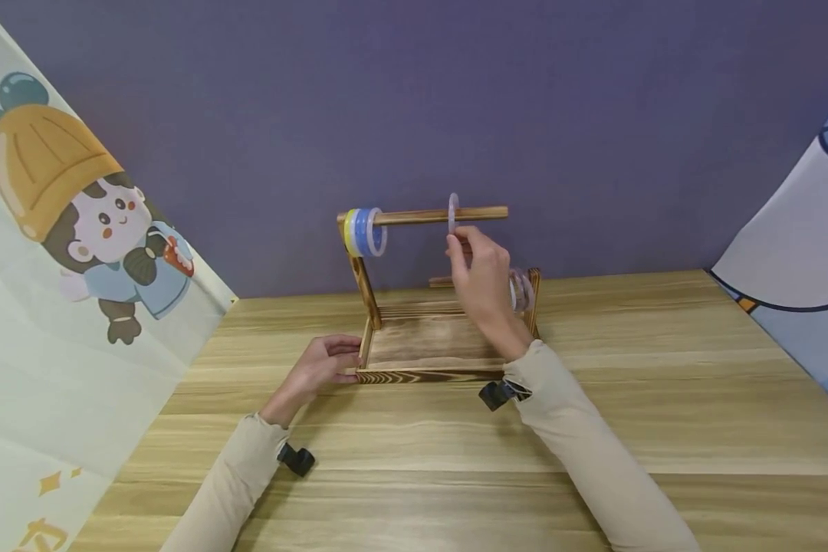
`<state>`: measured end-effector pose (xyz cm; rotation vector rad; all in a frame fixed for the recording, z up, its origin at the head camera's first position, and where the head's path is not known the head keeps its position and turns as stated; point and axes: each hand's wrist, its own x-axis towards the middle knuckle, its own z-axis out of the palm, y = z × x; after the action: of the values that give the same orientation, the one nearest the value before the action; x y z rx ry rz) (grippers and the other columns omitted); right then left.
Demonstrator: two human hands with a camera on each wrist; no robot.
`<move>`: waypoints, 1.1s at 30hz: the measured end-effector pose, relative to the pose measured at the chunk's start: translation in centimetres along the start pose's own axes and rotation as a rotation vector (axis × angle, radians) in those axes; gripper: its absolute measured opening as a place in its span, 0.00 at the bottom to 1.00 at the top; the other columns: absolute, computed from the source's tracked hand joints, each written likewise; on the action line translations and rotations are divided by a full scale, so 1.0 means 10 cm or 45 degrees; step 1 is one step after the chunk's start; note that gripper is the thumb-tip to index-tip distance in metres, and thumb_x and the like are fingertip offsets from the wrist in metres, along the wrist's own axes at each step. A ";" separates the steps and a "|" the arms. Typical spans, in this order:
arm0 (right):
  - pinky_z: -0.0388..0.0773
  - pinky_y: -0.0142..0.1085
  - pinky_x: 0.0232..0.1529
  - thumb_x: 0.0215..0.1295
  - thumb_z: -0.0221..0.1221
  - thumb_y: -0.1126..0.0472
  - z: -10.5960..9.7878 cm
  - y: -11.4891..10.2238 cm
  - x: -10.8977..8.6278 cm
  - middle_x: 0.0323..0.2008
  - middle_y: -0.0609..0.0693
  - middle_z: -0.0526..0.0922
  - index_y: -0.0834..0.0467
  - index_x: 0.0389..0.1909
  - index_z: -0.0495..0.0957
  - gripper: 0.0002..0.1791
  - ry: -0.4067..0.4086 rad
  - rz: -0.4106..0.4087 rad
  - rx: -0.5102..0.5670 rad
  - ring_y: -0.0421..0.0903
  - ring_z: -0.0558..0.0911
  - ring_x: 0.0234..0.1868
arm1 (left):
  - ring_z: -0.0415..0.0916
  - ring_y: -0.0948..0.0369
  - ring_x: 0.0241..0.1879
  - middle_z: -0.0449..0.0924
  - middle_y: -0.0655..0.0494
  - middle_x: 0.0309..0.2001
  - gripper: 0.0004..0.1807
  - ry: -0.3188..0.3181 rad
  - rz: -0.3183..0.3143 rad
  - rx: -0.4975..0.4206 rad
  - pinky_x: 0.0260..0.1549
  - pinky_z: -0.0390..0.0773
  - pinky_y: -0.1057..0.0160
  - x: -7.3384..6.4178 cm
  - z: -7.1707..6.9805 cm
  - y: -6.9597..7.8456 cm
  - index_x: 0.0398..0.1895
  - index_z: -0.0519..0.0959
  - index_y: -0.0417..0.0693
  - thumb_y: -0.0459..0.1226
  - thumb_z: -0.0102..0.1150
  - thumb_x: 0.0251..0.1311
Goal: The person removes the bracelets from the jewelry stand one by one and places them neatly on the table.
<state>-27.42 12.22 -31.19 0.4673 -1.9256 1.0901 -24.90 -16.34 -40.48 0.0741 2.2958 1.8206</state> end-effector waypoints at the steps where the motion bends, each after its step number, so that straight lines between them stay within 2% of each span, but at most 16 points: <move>1: 0.83 0.36 0.30 0.74 0.56 0.60 -0.02 0.01 0.00 0.33 0.57 0.88 0.65 0.46 0.82 0.12 0.004 0.001 -0.004 0.48 0.86 0.32 | 0.82 0.48 0.45 0.77 0.32 0.53 0.20 0.000 -0.001 0.000 0.39 0.90 0.55 0.00 0.00 0.00 0.59 0.74 0.29 0.24 0.57 0.64; 5: 0.81 0.33 0.30 0.74 0.56 0.60 -0.09 0.05 -0.02 0.33 0.57 0.88 0.65 0.45 0.82 0.12 0.018 0.008 -0.028 0.49 0.86 0.31 | 0.82 0.48 0.46 0.78 0.33 0.54 0.20 0.004 -0.007 0.000 0.39 0.90 0.55 0.00 0.00 0.00 0.60 0.74 0.30 0.25 0.57 0.65; 15: 0.72 0.16 0.31 0.73 0.57 0.63 -0.29 0.19 -0.01 0.30 0.59 0.87 0.67 0.43 0.83 0.11 0.083 -0.041 -0.094 0.52 0.85 0.28 | 0.82 0.50 0.45 0.78 0.33 0.54 0.21 -0.009 -0.015 -0.008 0.38 0.90 0.55 0.01 0.01 0.01 0.60 0.73 0.29 0.25 0.57 0.64; 23: 0.68 0.12 0.33 0.73 0.57 0.64 -0.43 0.27 0.03 0.31 0.60 0.87 0.69 0.43 0.82 0.11 0.082 -0.052 -0.117 0.54 0.85 0.29 | 0.80 0.43 0.48 0.76 0.31 0.55 0.22 -0.018 0.000 -0.024 0.40 0.89 0.54 0.03 0.01 -0.03 0.61 0.72 0.28 0.23 0.57 0.62; 28: 0.67 0.10 0.33 0.72 0.57 0.64 -0.52 0.31 0.03 0.31 0.61 0.87 0.70 0.43 0.82 0.11 0.097 -0.041 -0.144 0.56 0.85 0.29 | 0.80 0.45 0.48 0.76 0.32 0.54 0.21 -0.002 -0.002 -0.034 0.39 0.89 0.54 0.02 0.03 -0.04 0.60 0.73 0.28 0.23 0.57 0.62; 31: 0.68 0.10 0.34 0.72 0.57 0.65 -0.59 0.33 0.01 0.31 0.61 0.87 0.70 0.44 0.82 0.11 0.113 -0.029 -0.163 0.51 0.85 0.28 | 0.81 0.47 0.47 0.77 0.33 0.54 0.21 0.000 0.003 -0.032 0.38 0.90 0.55 0.02 0.02 -0.04 0.60 0.73 0.28 0.23 0.57 0.63; 33: 0.68 0.09 0.34 0.72 0.57 0.65 -0.63 0.35 -0.02 0.31 0.60 0.87 0.69 0.43 0.83 0.11 0.128 -0.017 -0.174 0.40 0.83 0.29 | 0.81 0.47 0.47 0.77 0.33 0.54 0.21 -0.001 0.003 -0.026 0.38 0.90 0.55 0.02 0.00 -0.03 0.60 0.73 0.28 0.23 0.57 0.63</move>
<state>-26.51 19.41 -31.48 0.3426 -1.8908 0.9485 -25.04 -16.35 -40.80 0.0741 2.2774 1.8441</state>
